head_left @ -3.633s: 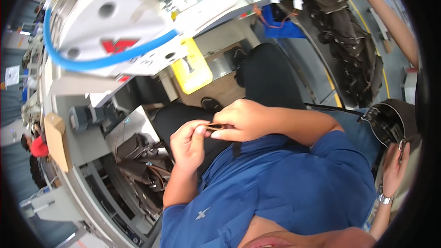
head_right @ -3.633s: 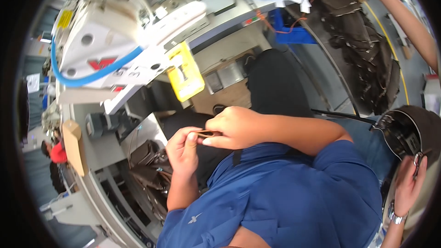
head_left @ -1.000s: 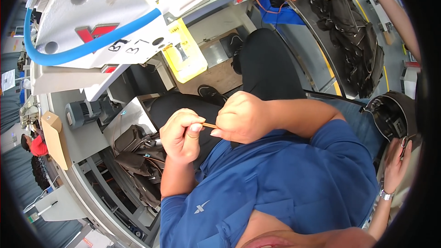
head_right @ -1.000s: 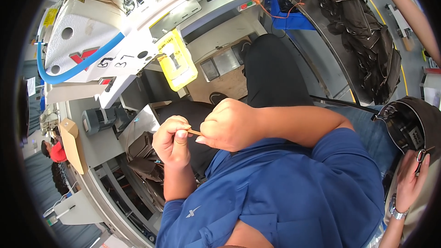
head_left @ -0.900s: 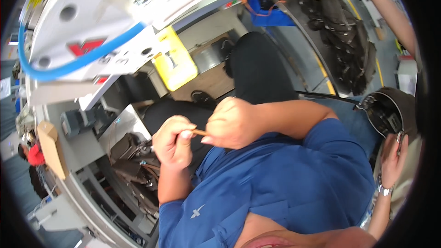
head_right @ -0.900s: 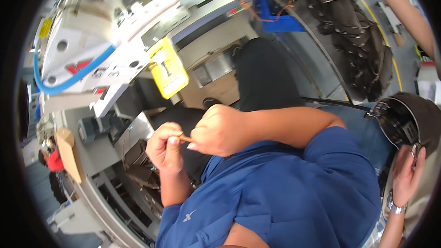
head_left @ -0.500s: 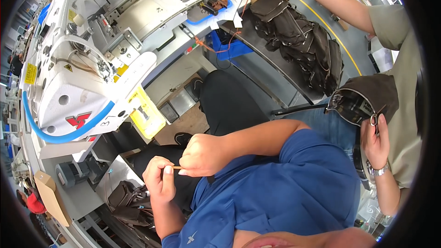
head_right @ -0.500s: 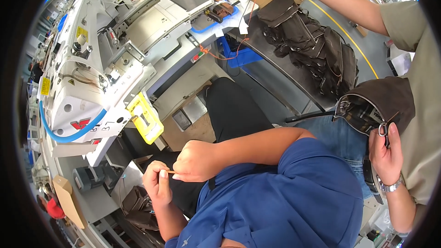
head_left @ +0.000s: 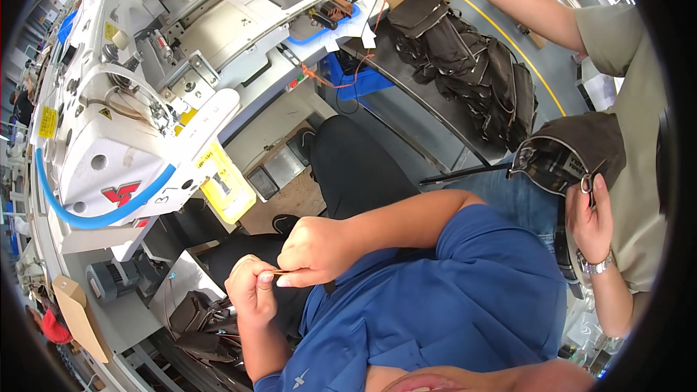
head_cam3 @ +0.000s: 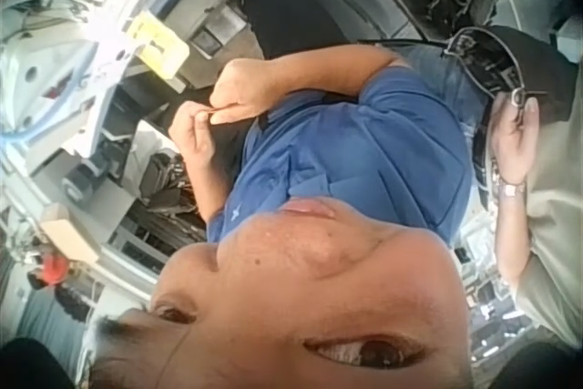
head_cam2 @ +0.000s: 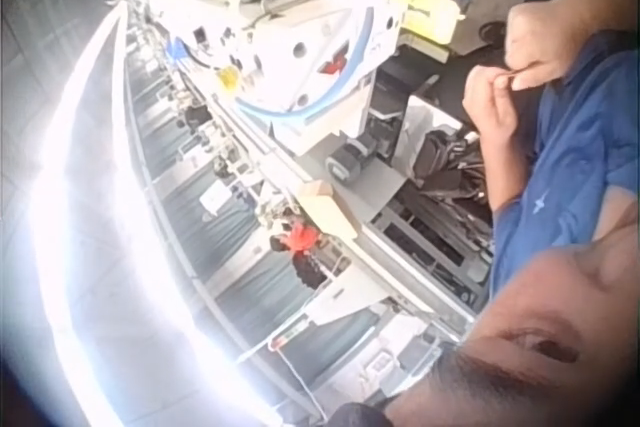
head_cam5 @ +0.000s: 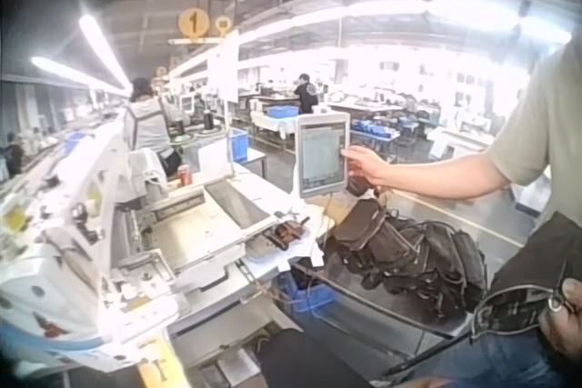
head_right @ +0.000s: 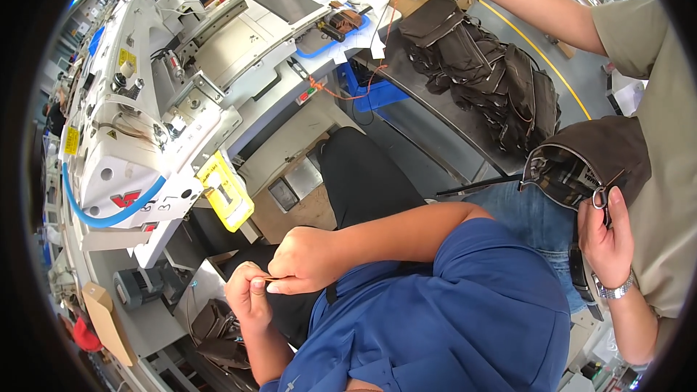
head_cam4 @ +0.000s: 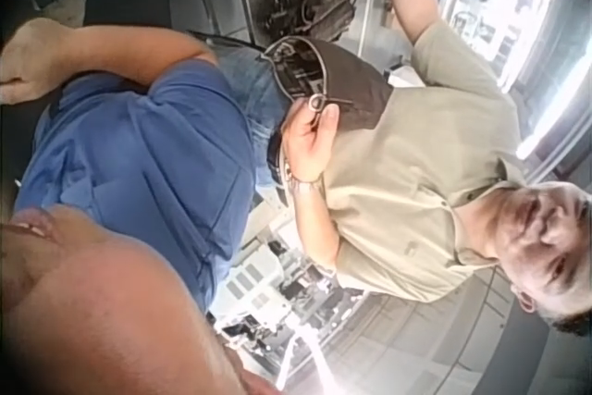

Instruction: Sewing leather components to assemble a bag using an industrial sewing machine.

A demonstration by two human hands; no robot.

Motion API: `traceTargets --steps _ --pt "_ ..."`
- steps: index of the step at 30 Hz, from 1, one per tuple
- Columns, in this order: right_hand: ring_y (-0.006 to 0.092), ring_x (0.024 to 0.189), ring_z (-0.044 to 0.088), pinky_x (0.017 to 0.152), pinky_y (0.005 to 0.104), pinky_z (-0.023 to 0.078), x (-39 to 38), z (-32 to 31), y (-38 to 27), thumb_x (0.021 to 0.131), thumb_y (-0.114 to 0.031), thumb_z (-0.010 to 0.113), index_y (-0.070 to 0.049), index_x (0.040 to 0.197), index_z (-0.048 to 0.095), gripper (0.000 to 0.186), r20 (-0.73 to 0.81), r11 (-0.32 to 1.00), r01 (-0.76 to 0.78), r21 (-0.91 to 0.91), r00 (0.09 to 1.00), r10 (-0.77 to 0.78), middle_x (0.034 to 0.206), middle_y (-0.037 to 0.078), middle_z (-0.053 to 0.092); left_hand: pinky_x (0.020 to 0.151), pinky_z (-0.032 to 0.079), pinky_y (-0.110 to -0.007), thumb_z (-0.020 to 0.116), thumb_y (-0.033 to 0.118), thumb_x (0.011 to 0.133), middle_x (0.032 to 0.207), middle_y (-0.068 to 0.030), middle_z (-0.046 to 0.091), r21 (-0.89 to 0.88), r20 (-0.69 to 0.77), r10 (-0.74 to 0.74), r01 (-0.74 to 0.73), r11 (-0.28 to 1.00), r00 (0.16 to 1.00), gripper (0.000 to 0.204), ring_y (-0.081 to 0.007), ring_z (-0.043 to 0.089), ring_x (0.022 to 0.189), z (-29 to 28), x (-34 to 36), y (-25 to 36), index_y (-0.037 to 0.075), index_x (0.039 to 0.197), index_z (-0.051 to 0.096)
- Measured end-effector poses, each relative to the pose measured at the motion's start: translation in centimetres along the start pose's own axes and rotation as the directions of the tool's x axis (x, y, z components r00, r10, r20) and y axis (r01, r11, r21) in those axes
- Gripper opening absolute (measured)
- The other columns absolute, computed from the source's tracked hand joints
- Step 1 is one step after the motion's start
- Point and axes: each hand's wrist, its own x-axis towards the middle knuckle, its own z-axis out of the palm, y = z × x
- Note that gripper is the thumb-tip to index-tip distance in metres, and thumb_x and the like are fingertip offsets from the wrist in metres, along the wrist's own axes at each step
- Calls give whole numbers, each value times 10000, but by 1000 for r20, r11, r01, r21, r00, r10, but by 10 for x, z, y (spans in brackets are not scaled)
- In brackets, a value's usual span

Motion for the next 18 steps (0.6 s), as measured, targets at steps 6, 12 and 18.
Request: traceTargets --steps 6,12,18 --pt "348 535 565 522 454 448 0 4 0 944 -244 643 -66 681 546 332 29 1000 18 -10 999 -18 590 112 552 552 396 -319 655 102 939 653 -71 562 -21 12 10 -10 1000 1000 160 -204 513 578 0 -2 0 15 809 624" --pt "344 555 572 537 450 455 0 6 0 934 -210 654 -69 693 539 302 -1 995 51 86 999 -51 593 109 543 555 344 -288 630 195 997 677 -62 551 -85 -17 18 -20 996 1000 293 -146 470 595 4 -4 0 -2 783 590" --pt "344 551 568 531 451 450 0 5 0 927 -206 663 -72 683 531 309 -6 996 48 73 999 -48 590 107 538 539 385 -310 648 107 947 652 -68 564 -109 -17 -2 0 994 1000 172 -190 504 566 4 -6 -2 12 805 623"
